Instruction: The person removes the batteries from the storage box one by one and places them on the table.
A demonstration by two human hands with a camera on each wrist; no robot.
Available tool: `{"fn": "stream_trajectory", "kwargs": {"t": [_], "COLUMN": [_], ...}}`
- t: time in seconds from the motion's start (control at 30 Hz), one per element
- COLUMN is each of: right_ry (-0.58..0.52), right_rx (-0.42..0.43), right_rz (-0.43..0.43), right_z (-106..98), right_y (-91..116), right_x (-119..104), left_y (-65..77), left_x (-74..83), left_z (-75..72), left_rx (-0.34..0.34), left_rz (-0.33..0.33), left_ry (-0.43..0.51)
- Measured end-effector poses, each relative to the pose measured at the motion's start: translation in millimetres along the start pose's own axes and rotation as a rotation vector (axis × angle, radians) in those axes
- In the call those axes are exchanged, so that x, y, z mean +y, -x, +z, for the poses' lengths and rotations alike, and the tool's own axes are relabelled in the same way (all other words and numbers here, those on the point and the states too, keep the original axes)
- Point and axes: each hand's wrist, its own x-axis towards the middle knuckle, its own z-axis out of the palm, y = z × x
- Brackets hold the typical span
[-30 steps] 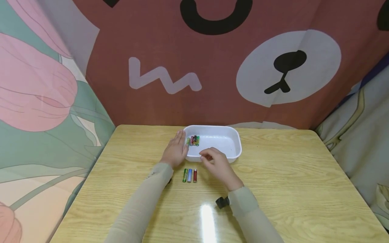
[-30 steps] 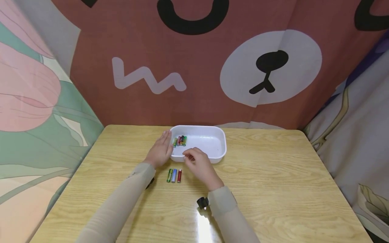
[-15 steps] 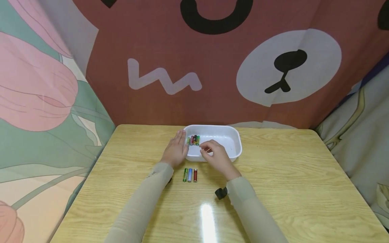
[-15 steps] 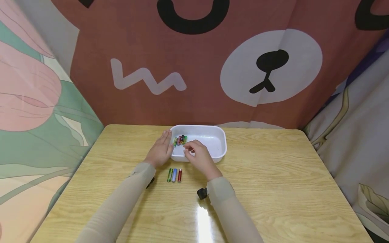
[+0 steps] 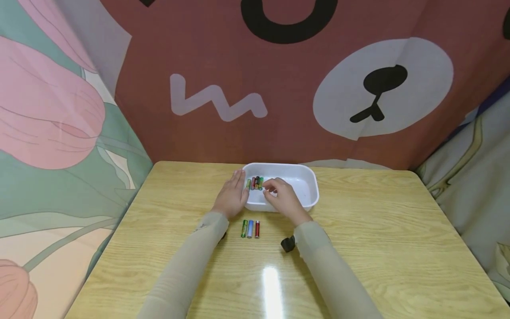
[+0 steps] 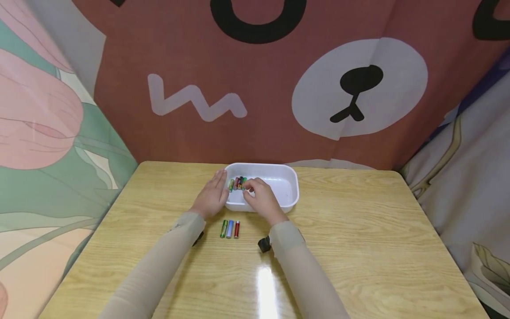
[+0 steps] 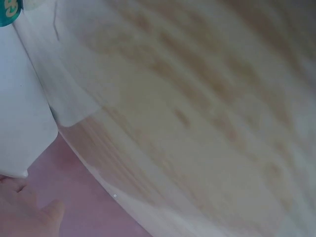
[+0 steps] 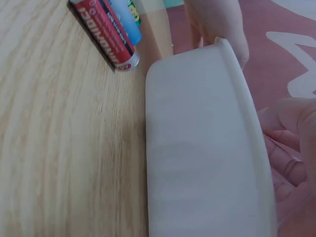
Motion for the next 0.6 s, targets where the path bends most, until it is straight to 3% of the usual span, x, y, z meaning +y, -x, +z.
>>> {"fn": "stream_trajectory", "kwargs": {"t": [0.6], "right_ry": [0.119], "right_rx": [-0.105], "right_rz": [0.086], "right_z": [4], "right_y": [-35], "right_x": [10], "left_y": [-1.4], "left_x": [-5.1], "left_z": [4.6], "left_rx": [0.026], "left_rz": [0.018], "left_ry": [0.004]}}
